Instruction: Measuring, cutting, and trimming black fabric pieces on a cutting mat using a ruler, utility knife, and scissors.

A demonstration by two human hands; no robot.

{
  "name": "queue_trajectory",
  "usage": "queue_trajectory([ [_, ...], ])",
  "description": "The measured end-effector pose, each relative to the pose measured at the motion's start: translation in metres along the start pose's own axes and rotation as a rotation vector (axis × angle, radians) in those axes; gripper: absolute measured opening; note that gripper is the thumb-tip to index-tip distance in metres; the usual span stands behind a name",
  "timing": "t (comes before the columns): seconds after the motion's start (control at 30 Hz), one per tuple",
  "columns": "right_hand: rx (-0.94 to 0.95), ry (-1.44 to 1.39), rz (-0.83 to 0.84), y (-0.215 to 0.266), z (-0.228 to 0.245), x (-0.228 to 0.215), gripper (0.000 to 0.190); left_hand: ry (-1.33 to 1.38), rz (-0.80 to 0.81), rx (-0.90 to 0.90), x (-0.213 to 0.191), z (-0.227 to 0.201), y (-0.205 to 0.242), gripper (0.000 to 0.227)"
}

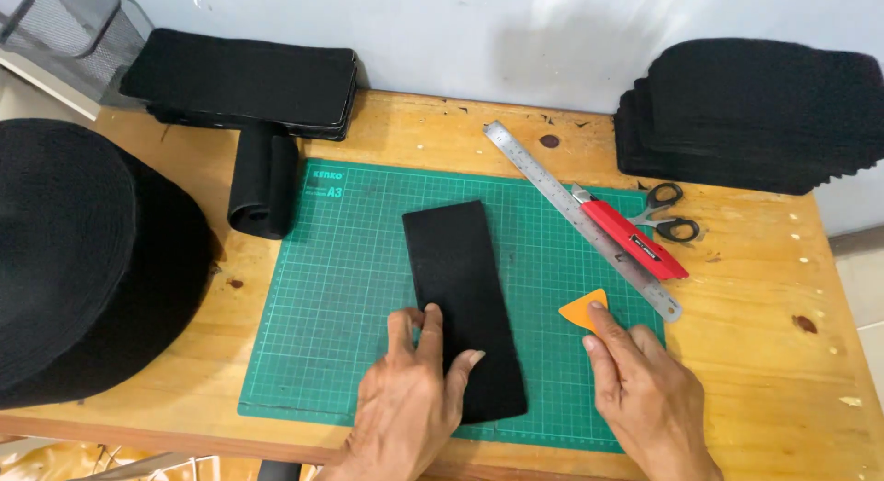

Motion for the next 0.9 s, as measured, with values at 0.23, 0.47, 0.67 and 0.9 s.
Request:
queue_trajectory([
  [0.23,-0.033,-0.263,0.099,-0.011,0.026,-0.02,0.04,-0.092,-0.395,0.476,-0.018,-0.015,0.02,0.051],
  [0.47,-0.212,-0.239,0.228,-0.01,0.087,-0.004,0.043,0.032,-0.391,0.594,0.006,-0.002,0.036,0.044],
  [0.67,-0.113,-0.158,0.253,-0.031,0.103,0.009,0.042,0.107,-0.429,0.614,0.006,0.002,0.033,0.042],
  [0.9,-0.031,-0.177,0.273,-0.106,0.116,0.022,0.038,0.097,-0.527,0.611,0.006,0.003,0.028,0.041],
])
Point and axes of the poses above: each hand's wrist, its own y-axis away from the middle knuckle, its own x-axis out of the palm, z = x × y, the point moved 5 cm from there along -y, towards the middle knuckle, and after that the axes turned 6 degrees about -x, right-handed, at the moved point
